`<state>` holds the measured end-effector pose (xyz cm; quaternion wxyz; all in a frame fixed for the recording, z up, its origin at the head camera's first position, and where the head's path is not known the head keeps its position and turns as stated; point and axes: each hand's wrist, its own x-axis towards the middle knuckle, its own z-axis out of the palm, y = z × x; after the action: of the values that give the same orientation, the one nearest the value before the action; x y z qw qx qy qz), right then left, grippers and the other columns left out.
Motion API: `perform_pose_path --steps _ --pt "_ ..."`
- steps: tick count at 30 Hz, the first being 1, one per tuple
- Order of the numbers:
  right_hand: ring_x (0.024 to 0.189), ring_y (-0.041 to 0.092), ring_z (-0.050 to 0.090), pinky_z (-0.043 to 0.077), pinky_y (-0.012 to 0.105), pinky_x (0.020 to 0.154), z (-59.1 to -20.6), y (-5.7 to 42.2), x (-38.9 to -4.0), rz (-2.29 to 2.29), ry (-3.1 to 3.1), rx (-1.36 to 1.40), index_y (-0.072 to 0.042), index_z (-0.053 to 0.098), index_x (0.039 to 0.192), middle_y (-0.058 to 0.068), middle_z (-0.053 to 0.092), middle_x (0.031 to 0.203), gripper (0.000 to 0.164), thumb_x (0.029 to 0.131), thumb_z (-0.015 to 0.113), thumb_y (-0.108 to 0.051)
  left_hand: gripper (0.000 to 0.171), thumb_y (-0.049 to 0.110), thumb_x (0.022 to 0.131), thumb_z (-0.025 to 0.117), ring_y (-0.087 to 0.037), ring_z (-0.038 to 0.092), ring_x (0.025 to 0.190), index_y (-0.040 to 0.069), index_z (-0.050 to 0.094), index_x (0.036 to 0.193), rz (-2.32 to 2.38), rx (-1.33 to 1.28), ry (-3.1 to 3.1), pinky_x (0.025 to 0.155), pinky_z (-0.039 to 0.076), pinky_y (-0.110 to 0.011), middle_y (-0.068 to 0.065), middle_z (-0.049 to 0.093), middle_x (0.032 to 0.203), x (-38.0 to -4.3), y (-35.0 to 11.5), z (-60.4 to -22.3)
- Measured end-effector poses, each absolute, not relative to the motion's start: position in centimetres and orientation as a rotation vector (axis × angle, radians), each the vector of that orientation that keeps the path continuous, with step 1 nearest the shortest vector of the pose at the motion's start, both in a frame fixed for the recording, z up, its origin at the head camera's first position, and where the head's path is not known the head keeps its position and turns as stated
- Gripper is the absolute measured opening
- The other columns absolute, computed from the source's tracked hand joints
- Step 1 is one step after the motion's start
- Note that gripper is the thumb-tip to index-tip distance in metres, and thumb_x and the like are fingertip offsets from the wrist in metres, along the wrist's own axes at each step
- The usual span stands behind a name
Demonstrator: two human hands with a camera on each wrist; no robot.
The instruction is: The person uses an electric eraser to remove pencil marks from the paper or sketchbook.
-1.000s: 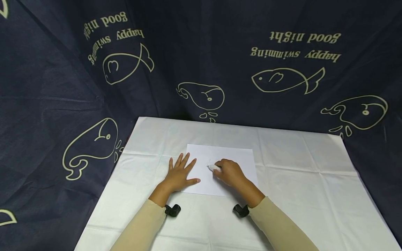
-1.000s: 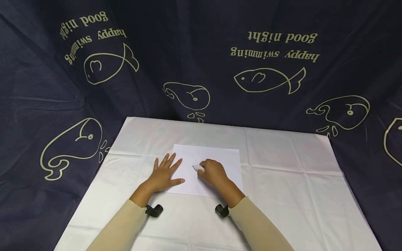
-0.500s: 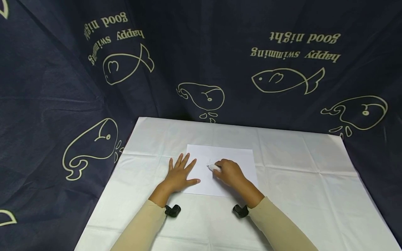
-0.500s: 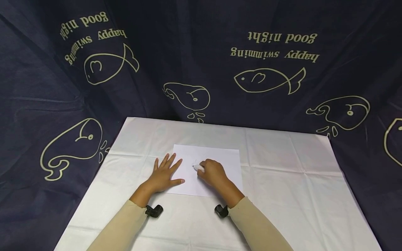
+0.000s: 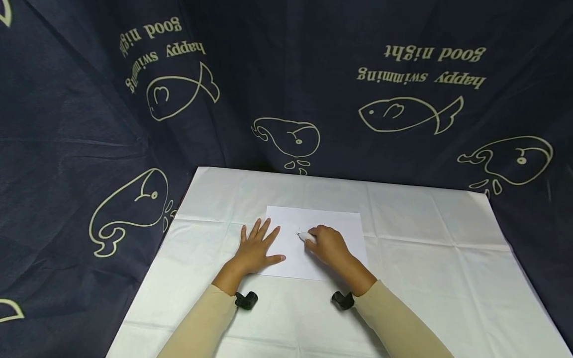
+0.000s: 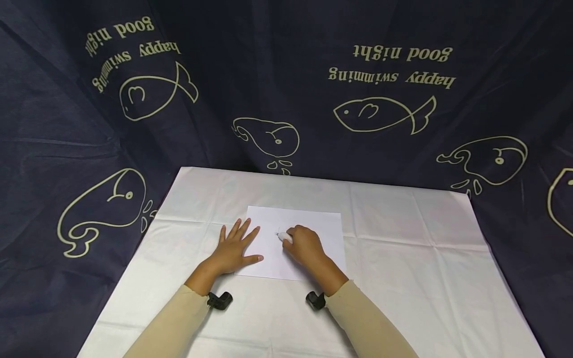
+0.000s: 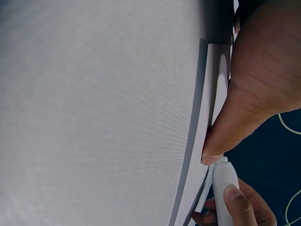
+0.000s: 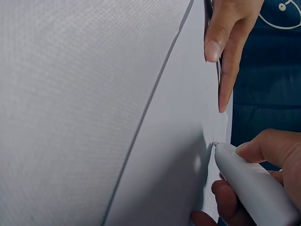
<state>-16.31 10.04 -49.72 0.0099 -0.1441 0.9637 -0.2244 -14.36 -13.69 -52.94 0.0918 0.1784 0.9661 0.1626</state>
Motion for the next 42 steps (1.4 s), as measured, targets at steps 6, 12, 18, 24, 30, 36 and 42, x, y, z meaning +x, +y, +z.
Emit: perform_pose_path --steps 6,12,18,24,30,36,42 --pt "0.088 0.027 0.072 0.057 0.043 0.081 -49.66 9.94 -16.28 -0.681 2.996 -0.473 -0.004 0.079 0.104 0.011 0.076 0.098 0.024 0.088 0.077 -0.021 0.088 0.065 0.093 0.059 -0.037 -0.001 0.159 0.023 0.026 0.162 0.492 0.53 2.869 0.12 -0.002 -0.071 -0.011 0.007 0.172 -14.39 -13.7 -52.94" --pt "0.09 0.028 0.072 0.057 0.044 0.081 -49.74 9.98 -16.26 -0.671 3.008 -0.463 -0.003 0.078 0.106 0.012 0.076 0.099 0.025 0.088 0.077 -0.02 0.087 0.064 0.093 0.059 -0.038 -0.001 0.159 0.023 0.025 0.162 0.496 0.535 2.869 0.12 -0.003 -0.071 -0.011 0.006 0.172 -14.41 -13.73 -53.04" --pt "0.09 0.029 0.072 0.057 0.044 0.081 -49.67 9.92 -16.19 -0.674 3.003 -0.466 -0.002 0.078 0.106 0.012 0.076 0.099 0.025 0.088 0.077 -0.02 0.087 0.064 0.093 0.059 -0.038 -0.001 0.159 0.022 0.026 0.162 0.498 0.537 2.866 0.12 -0.003 -0.072 -0.011 0.007 0.172 -14.35 -13.74 -52.98" --pt "0.087 0.026 0.071 0.057 0.042 0.079 -49.73 9.83 -16.18 -0.677 3.007 -0.474 -0.002 0.078 0.107 0.012 0.076 0.098 0.026 0.089 0.077 -0.021 0.087 0.063 0.093 0.06 -0.038 0.0 0.159 0.021 0.027 0.162 0.512 0.538 2.864 0.12 -0.002 -0.072 -0.012 0.008 0.172 -14.25 -13.71 -52.76" --pt "0.083 0.023 0.07 0.056 0.04 0.076 -49.68 9.85 -16.18 -0.678 3.007 -0.463 -0.003 0.078 0.107 0.011 0.075 0.096 0.026 0.088 0.077 -0.021 0.087 0.063 0.093 0.06 -0.039 0.0 0.159 0.021 0.027 0.162 0.516 0.541 2.865 0.12 -0.002 -0.072 -0.012 0.009 0.172 -14.25 -13.73 -52.72" --pt "0.081 0.023 0.069 0.056 0.04 0.074 -49.69 9.87 -16.18 -0.679 3.01 -0.46 -0.003 0.078 0.106 0.011 0.075 0.095 0.025 0.088 0.077 -0.02 0.087 0.063 0.093 0.06 -0.038 0.0 0.159 0.021 0.027 0.162 0.51 0.537 2.863 0.12 -0.002 -0.072 -0.012 0.008 0.172 -14.23 -13.68 -52.62" --pt "0.081 0.022 0.069 0.056 0.04 0.074 -49.61 9.81 -16.18 -0.674 3.005 -0.466 -0.003 0.078 0.106 0.011 0.075 0.095 0.025 0.088 0.077 -0.02 0.087 0.063 0.093 0.06 -0.038 -0.001 0.159 0.021 0.026 0.162 0.513 0.532 2.858 0.12 -0.003 -0.072 -0.012 0.008 0.172 -14.25 -13.61 -52.55"
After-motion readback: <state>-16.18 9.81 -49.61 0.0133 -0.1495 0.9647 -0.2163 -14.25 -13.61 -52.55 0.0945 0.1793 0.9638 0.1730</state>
